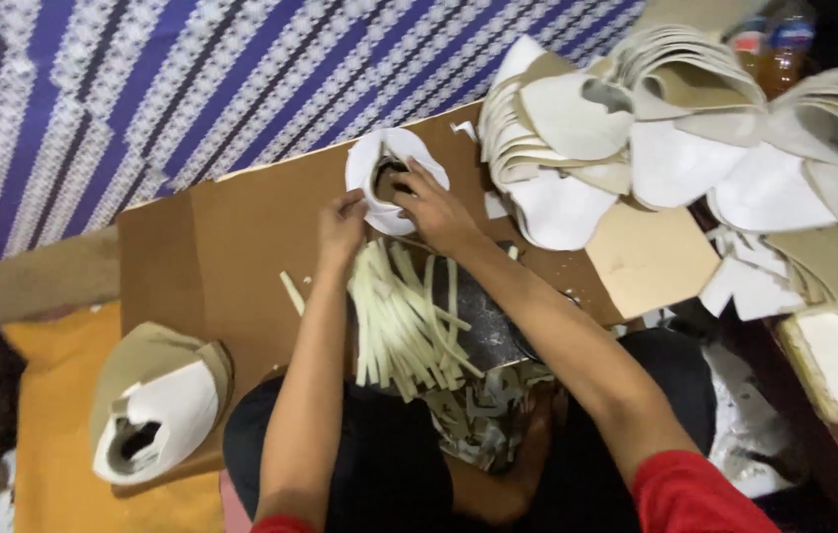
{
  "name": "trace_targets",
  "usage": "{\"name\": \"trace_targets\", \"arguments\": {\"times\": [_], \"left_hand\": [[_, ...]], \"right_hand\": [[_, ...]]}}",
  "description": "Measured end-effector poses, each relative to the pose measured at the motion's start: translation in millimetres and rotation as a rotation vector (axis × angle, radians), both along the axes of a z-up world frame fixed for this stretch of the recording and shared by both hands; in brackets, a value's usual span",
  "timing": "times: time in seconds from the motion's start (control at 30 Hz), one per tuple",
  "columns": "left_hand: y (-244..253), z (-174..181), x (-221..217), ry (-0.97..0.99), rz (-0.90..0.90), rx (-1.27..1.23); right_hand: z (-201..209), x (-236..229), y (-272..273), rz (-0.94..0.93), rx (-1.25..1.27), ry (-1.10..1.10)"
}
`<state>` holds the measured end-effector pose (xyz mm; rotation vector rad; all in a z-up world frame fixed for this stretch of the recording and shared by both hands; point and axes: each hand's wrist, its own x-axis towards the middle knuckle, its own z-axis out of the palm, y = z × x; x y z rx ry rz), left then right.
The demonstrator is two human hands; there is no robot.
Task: The person assembles a shoe upper by hand, folding and pressing a beige strip into a white shoe part, then uses shears to trim excess material. The person repeats this process with another shoe part, folding, pressing, and trimming to shape the components.
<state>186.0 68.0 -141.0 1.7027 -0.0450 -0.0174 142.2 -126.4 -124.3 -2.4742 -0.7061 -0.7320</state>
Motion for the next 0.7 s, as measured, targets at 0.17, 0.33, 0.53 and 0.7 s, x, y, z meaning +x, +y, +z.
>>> {"name": "trace_targets", "arguments": {"times": [0.17, 0.33, 0.53, 0.7], "left_hand": [[-5.5, 26.1, -12.8, 0.013, -0.028, -0.001], [-15.8, 32.7, -29.3, -0.2, -0.006, 0.09], [-37.8, 95.0, -83.4, -0.225, 0.01, -0.017], [-15.1, 83.5, -80.3, -0.51, 0.008, 0.116]], "right_hand": [[24.6, -15.4, -11.6, -0.105, -0.103, -0.097], [81.7, -76.5, -49.2, -0.147, -0.05, -0.237], [137.9, -107.1, -150.2, -0.614, -0.05, -0.179], [112.1, -66.0, -225.1, -0.618, -0.274, 0.063]]}}
